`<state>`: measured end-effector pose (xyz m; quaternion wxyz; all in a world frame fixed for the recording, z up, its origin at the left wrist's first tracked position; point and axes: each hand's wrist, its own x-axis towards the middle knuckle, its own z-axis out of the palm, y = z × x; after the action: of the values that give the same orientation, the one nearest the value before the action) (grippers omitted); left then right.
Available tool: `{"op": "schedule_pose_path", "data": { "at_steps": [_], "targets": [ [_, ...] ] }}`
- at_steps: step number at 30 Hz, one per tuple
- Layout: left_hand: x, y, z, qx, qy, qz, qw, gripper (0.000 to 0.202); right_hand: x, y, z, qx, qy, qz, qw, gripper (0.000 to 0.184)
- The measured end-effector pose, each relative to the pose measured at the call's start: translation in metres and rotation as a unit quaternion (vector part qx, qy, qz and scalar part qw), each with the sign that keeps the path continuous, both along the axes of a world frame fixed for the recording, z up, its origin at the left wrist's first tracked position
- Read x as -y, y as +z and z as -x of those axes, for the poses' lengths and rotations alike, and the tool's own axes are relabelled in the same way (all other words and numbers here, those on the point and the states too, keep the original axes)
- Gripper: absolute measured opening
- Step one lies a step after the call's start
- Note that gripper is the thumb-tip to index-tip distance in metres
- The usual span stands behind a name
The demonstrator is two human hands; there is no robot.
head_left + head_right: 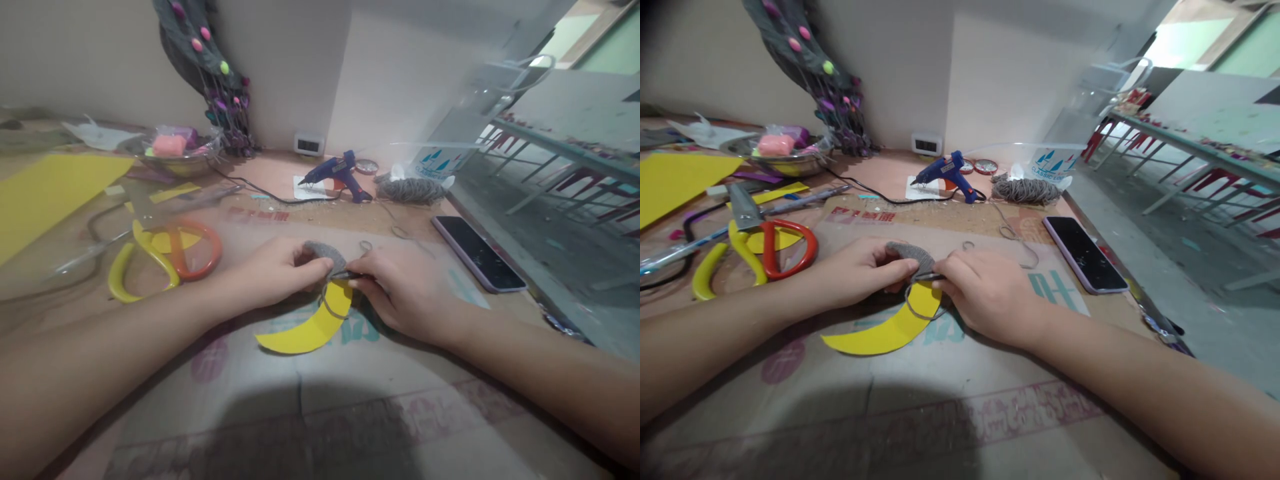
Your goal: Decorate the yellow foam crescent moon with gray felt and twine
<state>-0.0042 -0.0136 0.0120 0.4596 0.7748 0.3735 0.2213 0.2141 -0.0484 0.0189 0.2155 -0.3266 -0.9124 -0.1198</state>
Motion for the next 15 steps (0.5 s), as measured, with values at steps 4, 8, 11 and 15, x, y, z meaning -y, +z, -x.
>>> {"op": "schedule_pose_path", "data": {
  "at_steps": [4,8,11,15],
  "targets": [
    [0.0000,0.0003,0.0006,0.008,-0.003,0.016,1.000,0.033,-0.0019,0.0004,-0.0017,-0.044,0.006,0.018,0.999,0.017],
    [0.0002,0.0005,0.0004,0.001,-0.005,0.008,1.000,0.034,-0.0014,0.0014,-0.0021,-0.022,0.005,0.018,1.000,0.019],
    [0.0003,0.0009,-0.0004,0.002,-0.004,0.002,1.000,0.034,-0.0011,0.0022,-0.0015,-0.010,0.011,0.008,1.000,0.019],
    [0.0001,0.0006,-0.0008,-0.006,0.006,0.000,1.000,0.034,-0.0018,0.0025,0.0000,-0.007,0.024,-0.003,1.000,0.020]
  ]
}}
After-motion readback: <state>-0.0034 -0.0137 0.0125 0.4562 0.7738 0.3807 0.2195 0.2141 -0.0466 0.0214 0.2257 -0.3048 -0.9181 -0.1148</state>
